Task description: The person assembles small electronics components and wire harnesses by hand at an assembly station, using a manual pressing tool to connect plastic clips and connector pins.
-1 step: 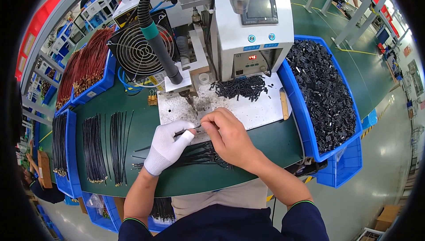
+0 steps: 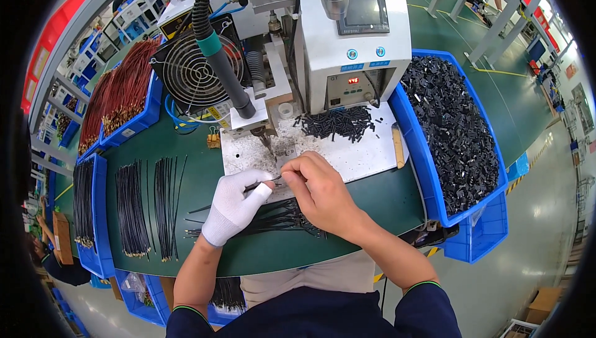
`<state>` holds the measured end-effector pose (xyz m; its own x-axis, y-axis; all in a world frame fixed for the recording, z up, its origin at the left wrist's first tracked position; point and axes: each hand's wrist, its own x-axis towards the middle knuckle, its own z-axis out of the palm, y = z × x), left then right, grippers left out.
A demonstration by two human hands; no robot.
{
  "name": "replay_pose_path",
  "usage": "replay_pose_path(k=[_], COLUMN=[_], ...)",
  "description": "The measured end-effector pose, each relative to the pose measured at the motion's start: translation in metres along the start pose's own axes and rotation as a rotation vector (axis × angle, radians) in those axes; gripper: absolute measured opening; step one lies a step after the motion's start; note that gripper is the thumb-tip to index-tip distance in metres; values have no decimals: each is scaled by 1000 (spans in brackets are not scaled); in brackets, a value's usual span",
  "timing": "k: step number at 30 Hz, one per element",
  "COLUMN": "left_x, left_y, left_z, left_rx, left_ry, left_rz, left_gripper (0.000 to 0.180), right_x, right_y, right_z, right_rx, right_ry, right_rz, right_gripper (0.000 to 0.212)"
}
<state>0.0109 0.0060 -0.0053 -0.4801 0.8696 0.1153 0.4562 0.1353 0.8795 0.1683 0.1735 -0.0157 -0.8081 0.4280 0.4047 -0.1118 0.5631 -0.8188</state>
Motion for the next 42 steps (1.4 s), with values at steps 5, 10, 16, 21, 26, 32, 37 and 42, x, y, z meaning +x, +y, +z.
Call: replay_pose_path(k=[5,10,16,21,26,32,37,42], left_x=[6,-1,-3,-3,1,1,-5,4], left_y=[10,-6,-3,0,4,-1,-15,-8], left_z=[3,7,2,6,6,5,5,5], left_rx=[-12,-48,-78,-145,-130,-102,-115,35], left_ry=[-90,40,-10,13,-1,-10,53,63], left_rz=[-85,24,-131,-69,-106,-99,-94,15], left_gripper=[23,22,24,34,26,24,19,16], right_x=[-6,-6,-10,-29,-41,-37,-29,-23], right_y=[2,-5,-18,15,35,25,-14,-3], right_z=[0,-4,-122,-249,-280,-281,-212,-113], right_rx=[-11,19,-620,-1105,-1035,-955,-493,-160], right_ry=[0,13,237,115,-101,-26,107,14], right_rz=[13,2,-61,262,325,235,259,184], right_gripper=[7,10,17,15,14,20,18,31])
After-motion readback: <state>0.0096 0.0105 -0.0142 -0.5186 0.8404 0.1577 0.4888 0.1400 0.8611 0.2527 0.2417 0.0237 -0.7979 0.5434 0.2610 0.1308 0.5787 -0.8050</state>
